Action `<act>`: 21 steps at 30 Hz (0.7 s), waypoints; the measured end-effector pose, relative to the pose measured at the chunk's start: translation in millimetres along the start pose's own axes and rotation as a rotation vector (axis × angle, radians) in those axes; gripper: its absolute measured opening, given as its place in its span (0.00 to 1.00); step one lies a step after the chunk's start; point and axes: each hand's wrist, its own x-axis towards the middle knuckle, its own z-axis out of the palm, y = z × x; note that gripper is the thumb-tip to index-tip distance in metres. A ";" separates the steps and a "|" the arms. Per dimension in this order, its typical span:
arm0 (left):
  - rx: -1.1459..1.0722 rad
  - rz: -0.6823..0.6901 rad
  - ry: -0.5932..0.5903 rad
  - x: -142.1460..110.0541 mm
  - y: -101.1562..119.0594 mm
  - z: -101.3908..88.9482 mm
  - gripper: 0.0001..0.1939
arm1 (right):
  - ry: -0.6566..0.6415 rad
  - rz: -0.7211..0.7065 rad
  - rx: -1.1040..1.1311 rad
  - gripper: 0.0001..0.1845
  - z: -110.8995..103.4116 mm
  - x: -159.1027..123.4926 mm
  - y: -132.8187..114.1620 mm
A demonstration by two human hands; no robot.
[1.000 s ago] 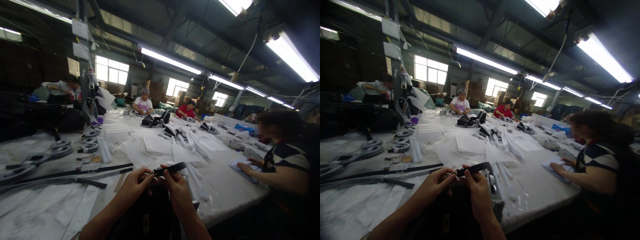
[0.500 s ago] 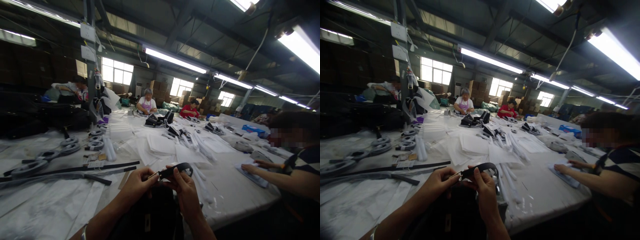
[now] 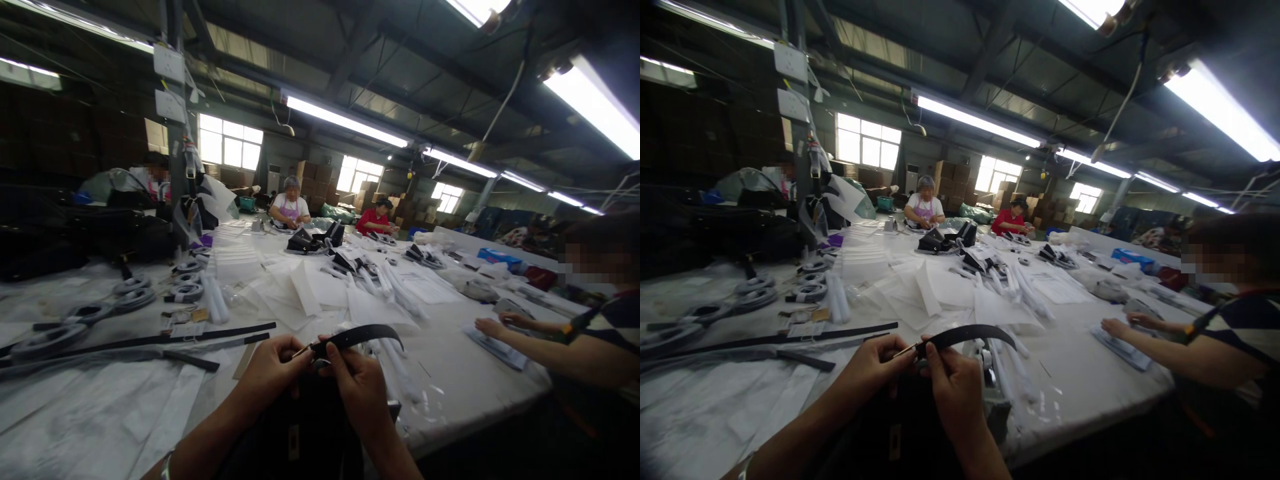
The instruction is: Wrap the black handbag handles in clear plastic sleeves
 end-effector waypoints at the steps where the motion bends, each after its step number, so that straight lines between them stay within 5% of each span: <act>1: 0.009 -0.001 0.011 0.4 0.6 0.3 0.19 | -0.003 -0.032 -0.044 0.18 1.8 -0.9 -0.7; 6: 0.087 0.020 0.065 1.1 1.3 0.3 0.19 | -0.015 -0.146 -0.150 0.14 5.9 -2.1 -2.2; 21: 0.091 0.050 0.053 3.4 -6.1 -6.4 0.21 | -0.005 -0.182 -0.137 0.13 0.5 2.7 -12.4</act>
